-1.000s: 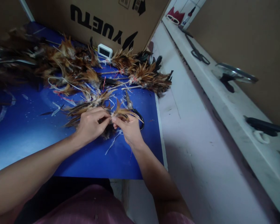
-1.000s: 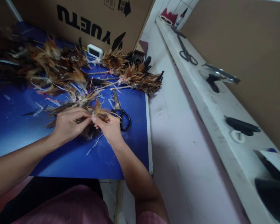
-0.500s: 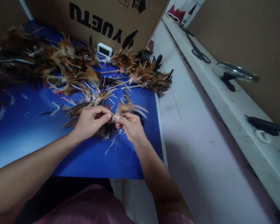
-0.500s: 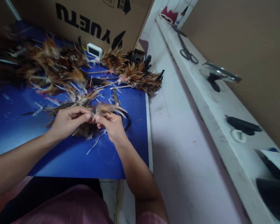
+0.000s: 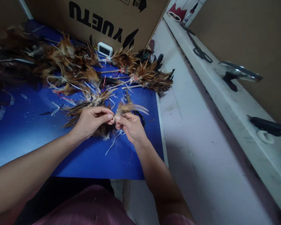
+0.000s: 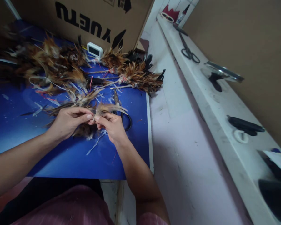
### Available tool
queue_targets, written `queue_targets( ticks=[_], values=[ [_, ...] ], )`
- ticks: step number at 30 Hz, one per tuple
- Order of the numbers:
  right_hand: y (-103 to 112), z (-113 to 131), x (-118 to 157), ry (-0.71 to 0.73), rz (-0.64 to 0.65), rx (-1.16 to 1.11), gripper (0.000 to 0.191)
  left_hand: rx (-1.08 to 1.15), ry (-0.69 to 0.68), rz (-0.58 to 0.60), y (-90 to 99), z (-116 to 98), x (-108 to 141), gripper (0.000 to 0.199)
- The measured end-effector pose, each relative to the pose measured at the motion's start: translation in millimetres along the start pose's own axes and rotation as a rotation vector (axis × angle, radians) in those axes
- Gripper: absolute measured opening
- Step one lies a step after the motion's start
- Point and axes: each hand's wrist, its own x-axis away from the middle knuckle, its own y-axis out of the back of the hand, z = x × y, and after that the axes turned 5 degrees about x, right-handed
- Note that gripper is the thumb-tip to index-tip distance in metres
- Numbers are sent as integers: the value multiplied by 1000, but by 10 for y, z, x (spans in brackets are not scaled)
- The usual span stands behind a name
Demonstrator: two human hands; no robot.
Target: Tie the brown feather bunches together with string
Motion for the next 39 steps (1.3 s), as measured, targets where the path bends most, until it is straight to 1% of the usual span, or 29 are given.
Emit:
queue_targets(
  ticks=[3,7,9,11,13,18,21,26,32,39],
  values=[
    [2,-5,2,-13,21,-19,20,-89,-67,-12,3,-21,2,16],
    [15,-3,-1,-85,109,-48,25,-228,-246,14,9,-37,8,10],
    [22,6,-1,-129,151,-57,27,-255,-322,30,10,-32,11,9],
    [29,20,1,-164,180,-72,27,-255,-363,33,6,-27,14,8],
    [35,34,4,-195,213,-81,27,-225,-363,31,-3,-24,19,8],
    [47,35,10,-234,276,-106,24,-69,-227,16,-16,19,32,12],
    [51,18,17,-230,290,-122,20,-31,-208,12,-8,56,31,10],
    [61,14,28,-225,284,-110,21,-61,-256,25,-3,45,20,6],
    [86,58,22,-216,247,-80,21,-109,-243,28,-4,17,8,8],
    [100,116,30,-147,221,24,22,-204,-248,-37,9,17,-2,9]
  ],
)
